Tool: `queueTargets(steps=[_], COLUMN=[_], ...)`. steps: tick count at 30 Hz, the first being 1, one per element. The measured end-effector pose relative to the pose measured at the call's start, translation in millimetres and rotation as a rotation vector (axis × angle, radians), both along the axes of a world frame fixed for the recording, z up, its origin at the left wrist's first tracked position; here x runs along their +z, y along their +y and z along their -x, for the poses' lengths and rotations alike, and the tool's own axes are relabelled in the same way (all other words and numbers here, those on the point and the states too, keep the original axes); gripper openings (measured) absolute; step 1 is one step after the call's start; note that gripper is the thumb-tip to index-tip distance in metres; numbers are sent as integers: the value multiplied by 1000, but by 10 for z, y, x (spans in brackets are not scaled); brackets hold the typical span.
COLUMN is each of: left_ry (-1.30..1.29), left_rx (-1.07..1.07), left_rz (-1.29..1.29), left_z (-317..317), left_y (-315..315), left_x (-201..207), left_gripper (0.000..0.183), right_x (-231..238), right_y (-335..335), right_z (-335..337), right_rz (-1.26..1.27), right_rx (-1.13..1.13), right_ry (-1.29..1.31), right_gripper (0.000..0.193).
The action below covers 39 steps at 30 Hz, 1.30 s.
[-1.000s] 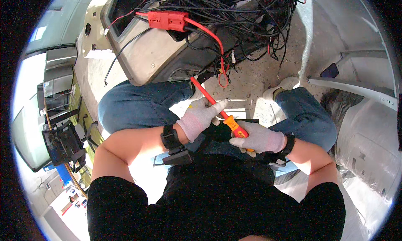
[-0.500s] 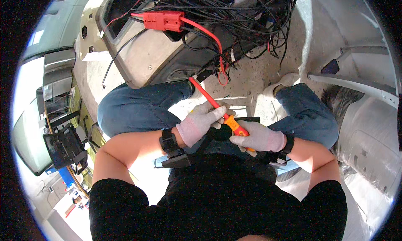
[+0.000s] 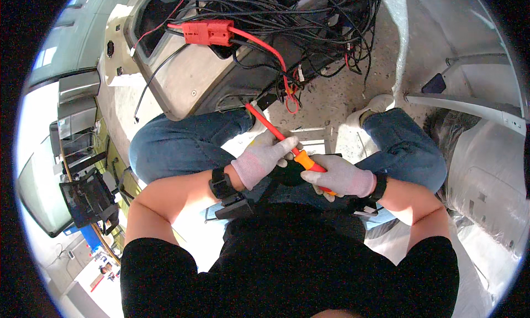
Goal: Using a screwdriver and hands to organize and connect cables inside an electromechanical machine cabinet.
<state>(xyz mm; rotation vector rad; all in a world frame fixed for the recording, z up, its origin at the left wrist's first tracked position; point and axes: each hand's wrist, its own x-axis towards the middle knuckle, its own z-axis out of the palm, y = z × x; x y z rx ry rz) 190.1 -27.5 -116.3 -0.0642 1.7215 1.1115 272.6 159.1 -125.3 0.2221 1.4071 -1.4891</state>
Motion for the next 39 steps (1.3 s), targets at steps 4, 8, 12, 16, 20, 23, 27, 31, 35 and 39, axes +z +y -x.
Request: queueTargets(steps=[4, 8, 12, 16, 20, 23, 27, 31, 35, 39], left_ry=[-42, -35, 9, 53, 91, 58, -110, -42, 67, 96], left_rx=[161, 112, 2, 33, -38, 101, 175, -6, -50, 44], left_rz=[-181, -205, 17, 108, 58, -99, -250, -99, 168, 119], left_z=[-88, -38, 16, 18, 40, 10, -25, 54, 53, 79], left_y=[26, -14, -7, 22, -11, -25, -46, -19, 39, 54], left_x=[-10, 17, 77, 79, -22, -97, -86, -29, 35, 29], left_gripper=[37, 32, 31, 29, 31, 37, 40, 31, 29, 28], right_x=[-7, -14, -20, -23, -20, -32, -50, -61, -14, 50], right_y=[-12, -20, -5, 12, 2, -14, -6, 5, 28, 61], right_z=[-25, 5, 34, 42, 16, 1, -20, 8, 17, 25], right_rz=[24, 30, 61, 118, 39, 30, 46, 46, 112, 77], right_rx=[-56, -32, 28, 48, 13, -20, -52, 3, 42, 58], right_ry=[21, -17, -45, -81, -57, -23, -27, -46, -12, 43], right_gripper=[35, 31, 34, 34, 34, 34, 34, 32, 36, 38])
